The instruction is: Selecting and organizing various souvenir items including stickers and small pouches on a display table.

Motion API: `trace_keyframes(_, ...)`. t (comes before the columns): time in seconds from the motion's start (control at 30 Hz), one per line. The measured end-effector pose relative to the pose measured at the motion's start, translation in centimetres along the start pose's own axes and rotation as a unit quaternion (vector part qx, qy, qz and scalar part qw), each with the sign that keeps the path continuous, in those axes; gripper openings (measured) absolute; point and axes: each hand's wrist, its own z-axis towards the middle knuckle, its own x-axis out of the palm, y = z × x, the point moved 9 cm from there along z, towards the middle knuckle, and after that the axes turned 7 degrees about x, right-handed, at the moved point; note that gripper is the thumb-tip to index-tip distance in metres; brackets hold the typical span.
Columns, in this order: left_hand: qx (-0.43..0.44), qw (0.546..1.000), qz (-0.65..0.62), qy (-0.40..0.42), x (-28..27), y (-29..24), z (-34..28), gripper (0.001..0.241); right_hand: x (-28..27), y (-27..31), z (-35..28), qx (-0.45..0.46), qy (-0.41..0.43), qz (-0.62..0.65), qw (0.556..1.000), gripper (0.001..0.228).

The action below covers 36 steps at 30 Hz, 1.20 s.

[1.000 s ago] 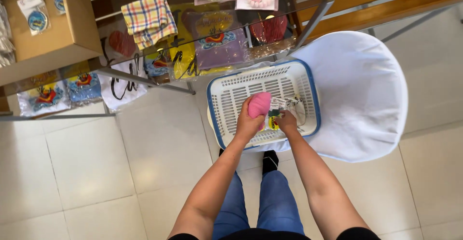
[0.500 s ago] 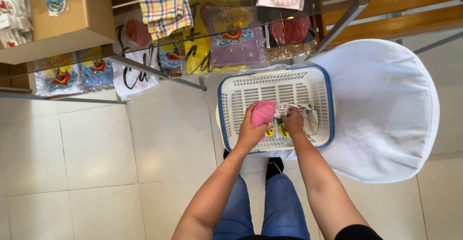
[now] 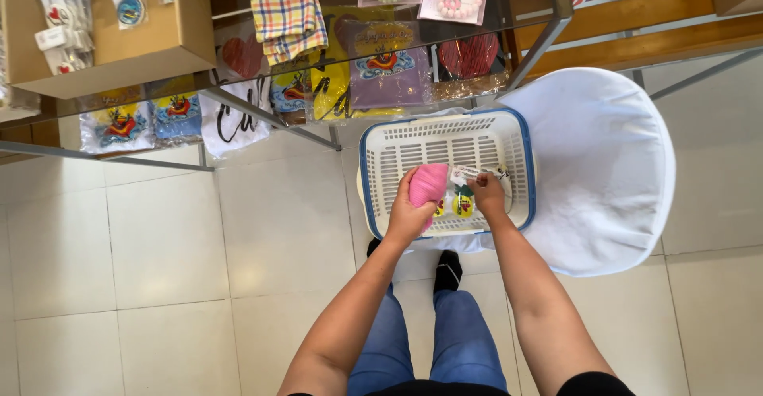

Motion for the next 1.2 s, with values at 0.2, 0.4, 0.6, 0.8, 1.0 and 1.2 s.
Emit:
trace_keyframes(0.2,0.011,1.000,0.013,-0.007,-1.6,-4.9,-2.6,0.084,-5.5,9.2,-10.0,0.014,0.149,0.375,0.915,0.028)
trace_keyframes(0.4,0.020,0.996,-0.035,-0.081,-4.9,-9.9,-6.4,0.087,-10.3,17.7,-20.2,0.018,0.298,0.524,0.798,0.014)
trace_keyframes(0.6,0.064,0.945,-0.300,-0.116,-7.3,-14.5,-11.7,0.089,-13.9,26.4,-33.4,0.007,0.397,0.533,0.747,0.015)
trace_keyframes(0.8,0.073,0.922,-0.348,-0.153,-12.0,-13.8,-13.3,0.074,-13.3,29.4,-37.2,-0.044,0.421,0.489,0.762,0.019)
trace_keyframes(1.0,0.105,0.932,-0.290,-0.191,-19.2,-15.3,-15.4,0.071,-12.3,33.9,-42.9,-0.070,0.436,0.472,0.763,0.011)
trace_keyframes(1.2,0.130,0.943,-0.185,-0.246,-27.9,-16.7,-19.1,0.069,-5.5,36.6,-46.4,-0.065,0.475,0.446,0.756,0.012)
